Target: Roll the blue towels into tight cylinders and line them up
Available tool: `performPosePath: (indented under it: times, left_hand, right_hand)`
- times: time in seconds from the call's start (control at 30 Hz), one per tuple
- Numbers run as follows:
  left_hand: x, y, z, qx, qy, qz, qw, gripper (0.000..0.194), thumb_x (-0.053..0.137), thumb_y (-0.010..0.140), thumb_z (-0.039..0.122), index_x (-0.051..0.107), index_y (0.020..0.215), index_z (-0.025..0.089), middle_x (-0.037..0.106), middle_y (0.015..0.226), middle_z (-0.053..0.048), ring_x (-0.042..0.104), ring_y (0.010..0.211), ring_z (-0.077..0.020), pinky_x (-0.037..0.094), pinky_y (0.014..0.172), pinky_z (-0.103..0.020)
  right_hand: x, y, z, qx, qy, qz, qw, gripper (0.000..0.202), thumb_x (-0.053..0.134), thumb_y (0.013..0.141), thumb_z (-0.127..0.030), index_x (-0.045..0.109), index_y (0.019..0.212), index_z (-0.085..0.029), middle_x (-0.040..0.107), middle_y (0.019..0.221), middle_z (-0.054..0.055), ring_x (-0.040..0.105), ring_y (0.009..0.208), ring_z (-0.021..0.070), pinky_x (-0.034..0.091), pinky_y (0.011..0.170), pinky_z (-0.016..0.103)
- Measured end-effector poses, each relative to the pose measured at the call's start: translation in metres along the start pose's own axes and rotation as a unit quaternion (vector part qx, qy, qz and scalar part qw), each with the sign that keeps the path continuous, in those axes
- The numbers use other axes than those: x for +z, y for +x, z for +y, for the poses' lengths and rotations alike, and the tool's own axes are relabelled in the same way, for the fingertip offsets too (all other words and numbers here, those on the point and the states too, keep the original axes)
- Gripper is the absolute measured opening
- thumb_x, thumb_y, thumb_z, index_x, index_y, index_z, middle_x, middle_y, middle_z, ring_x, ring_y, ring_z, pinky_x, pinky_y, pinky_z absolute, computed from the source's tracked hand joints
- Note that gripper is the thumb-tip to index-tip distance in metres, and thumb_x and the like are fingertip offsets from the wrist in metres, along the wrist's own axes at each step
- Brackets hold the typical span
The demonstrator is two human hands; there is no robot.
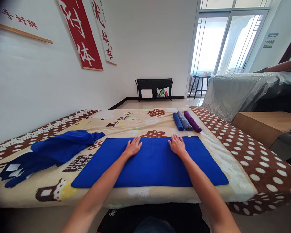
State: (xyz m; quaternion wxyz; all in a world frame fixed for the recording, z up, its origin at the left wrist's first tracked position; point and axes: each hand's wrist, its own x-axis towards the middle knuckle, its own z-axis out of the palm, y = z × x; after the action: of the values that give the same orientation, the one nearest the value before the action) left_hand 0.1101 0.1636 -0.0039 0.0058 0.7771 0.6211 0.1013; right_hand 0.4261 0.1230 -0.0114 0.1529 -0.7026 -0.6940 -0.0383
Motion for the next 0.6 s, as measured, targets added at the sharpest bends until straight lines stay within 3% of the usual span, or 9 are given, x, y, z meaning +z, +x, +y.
performPosePath:
  times: [0.07,0.13,0.23,0.33,0.47,0.6]
  left_hand:
    - [0.016,0.003,0.048,0.053,-0.011,-0.002,0.999,0.052,0.058,0.094,0.042,0.046,0.141,0.022,0.041,0.151,-0.011,0.043,0.135,-0.0313,0.033,0.111,-0.059]
    - [0.026,0.004,0.080,0.084,-0.016,-0.002,0.996,0.051,0.058,0.094,0.041,0.047,0.140,0.023,0.040,0.152,-0.011,0.042,0.135,-0.0312,0.033,0.112,-0.059]
    - [0.029,0.005,0.087,0.096,-0.018,-0.007,0.995,0.051,0.057,0.094,0.042,0.046,0.141,0.023,0.038,0.154,-0.011,0.040,0.137,-0.0315,0.030,0.113,-0.060]
    - [0.018,0.005,0.050,0.069,-0.016,-0.008,0.997,0.052,0.057,0.094,0.042,0.046,0.141,0.023,0.038,0.153,-0.011,0.040,0.137,-0.0318,0.030,0.113,-0.060]
    - [-0.004,-0.006,-0.032,-0.008,-0.007,-0.003,1.000,0.052,0.056,0.095,0.044,0.046,0.141,0.022,0.039,0.153,-0.011,0.040,0.138,-0.0316,0.028,0.114,-0.061]
    - [-0.025,-0.036,-0.106,-0.081,0.009,-0.004,0.997,0.056,0.051,0.096,0.048,0.042,0.145,0.022,0.035,0.157,-0.010,0.034,0.143,-0.0305,0.022,0.117,-0.059]
  right_hand:
    - [0.012,0.002,-0.045,-0.055,0.015,-0.010,0.998,0.046,0.056,0.095,-0.042,0.050,0.136,-0.023,0.045,0.146,0.010,0.047,0.129,0.0267,0.038,0.109,0.054]
    - [0.022,0.003,-0.078,-0.088,0.027,-0.017,0.996,0.044,0.057,0.095,-0.041,0.051,0.135,-0.022,0.046,0.144,0.010,0.049,0.127,0.0260,0.040,0.107,0.052]
    - [0.027,0.003,-0.091,-0.099,0.038,-0.021,0.994,0.044,0.057,0.095,-0.041,0.051,0.135,-0.022,0.047,0.142,0.010,0.050,0.125,0.0257,0.042,0.105,0.052]
    - [0.020,0.002,-0.055,-0.065,0.036,-0.023,0.997,0.047,0.057,0.095,-0.042,0.051,0.136,-0.022,0.046,0.144,0.010,0.048,0.128,0.0268,0.040,0.107,0.054]
    - [-0.001,-0.011,0.035,0.017,0.020,-0.028,0.999,0.050,0.056,0.095,-0.044,0.048,0.139,-0.022,0.042,0.148,0.011,0.043,0.133,0.0287,0.034,0.111,0.057]
    - [-0.021,-0.034,0.116,0.071,0.008,-0.043,0.997,0.052,0.055,0.095,-0.046,0.047,0.141,-0.022,0.039,0.151,0.011,0.039,0.137,0.0291,0.030,0.113,0.057]
